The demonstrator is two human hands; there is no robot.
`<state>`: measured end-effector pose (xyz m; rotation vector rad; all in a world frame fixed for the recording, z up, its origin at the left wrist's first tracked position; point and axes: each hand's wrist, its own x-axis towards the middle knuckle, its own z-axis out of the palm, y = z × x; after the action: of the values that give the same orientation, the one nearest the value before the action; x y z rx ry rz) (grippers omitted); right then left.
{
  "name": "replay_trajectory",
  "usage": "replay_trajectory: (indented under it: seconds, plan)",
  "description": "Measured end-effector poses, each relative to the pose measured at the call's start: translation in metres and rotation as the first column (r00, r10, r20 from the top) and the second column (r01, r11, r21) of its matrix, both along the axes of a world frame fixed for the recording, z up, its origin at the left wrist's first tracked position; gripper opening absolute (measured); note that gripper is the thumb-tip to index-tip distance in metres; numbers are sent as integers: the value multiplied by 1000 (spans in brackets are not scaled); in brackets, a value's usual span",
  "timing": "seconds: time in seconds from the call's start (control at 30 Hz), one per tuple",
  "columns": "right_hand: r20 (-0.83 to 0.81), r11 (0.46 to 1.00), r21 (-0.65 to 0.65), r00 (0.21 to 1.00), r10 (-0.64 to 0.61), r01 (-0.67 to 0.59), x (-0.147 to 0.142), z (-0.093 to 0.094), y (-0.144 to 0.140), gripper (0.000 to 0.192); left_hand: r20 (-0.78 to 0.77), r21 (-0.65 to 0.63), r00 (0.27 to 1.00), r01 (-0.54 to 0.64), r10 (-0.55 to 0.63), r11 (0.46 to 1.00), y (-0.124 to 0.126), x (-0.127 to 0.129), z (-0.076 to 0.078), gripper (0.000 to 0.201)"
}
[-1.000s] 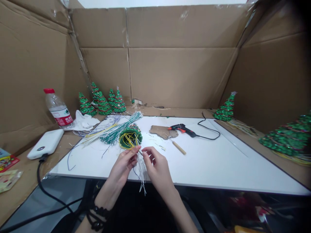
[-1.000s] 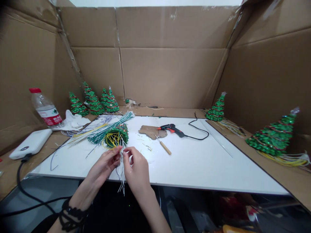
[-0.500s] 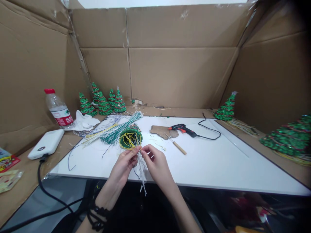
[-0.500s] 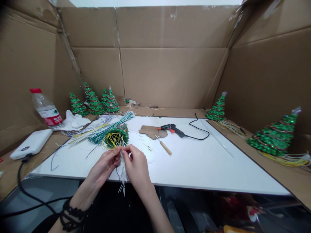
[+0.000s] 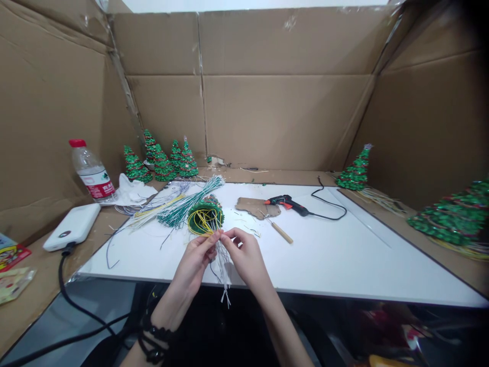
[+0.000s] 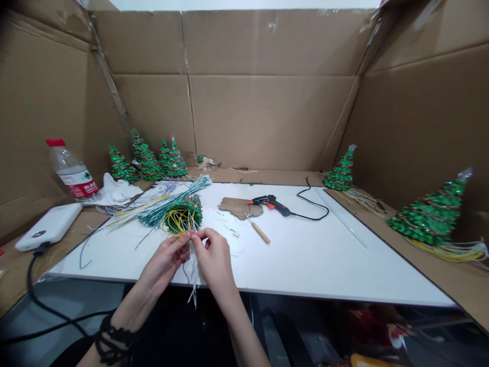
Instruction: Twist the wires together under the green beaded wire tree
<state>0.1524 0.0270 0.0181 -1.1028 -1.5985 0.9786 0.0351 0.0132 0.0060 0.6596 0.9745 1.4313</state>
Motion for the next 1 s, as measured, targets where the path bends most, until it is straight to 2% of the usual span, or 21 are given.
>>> replay_trajectory:
  seconds: [0.1,0.23,0.33,0.4,0.5,0.6,0.67,1.0]
  plan:
    - [-2,999,-28,999,40,-40,1,0,2,19,0,0,1000,8,-8,1000,1,-2,-1,25]
    - [-71,981,-95,984,165,-171,4,-1,9,19,8,14,997,71,-71,997,2,-6,-1,26]
    - [-107,970,-69,969,224,-232,5,-1,8,21,31,4,998,56,-57,998,1,-6,0,24]
    - [-71,980,-11,978,198,-199,6,0,3,22,45,-13,998,35,-34,999,0,-5,1,23]
    - [67,993,89,995,71,-77,5,2,-8,17,51,-38,999,11,-9,999,-1,-3,3,21]
    - [191,982,188,980,-54,17,4,4,-14,10,39,-39,999,3,-1,999,-2,-1,4,21]
    - [231,974,222,969,-92,40,2,5,-15,10,29,-32,1000,8,-7,999,-2,-2,4,21]
    - [334,979,201,941,-48,-21,8,11,-12,16,30,-32,998,52,-51,998,-1,-5,1,22]
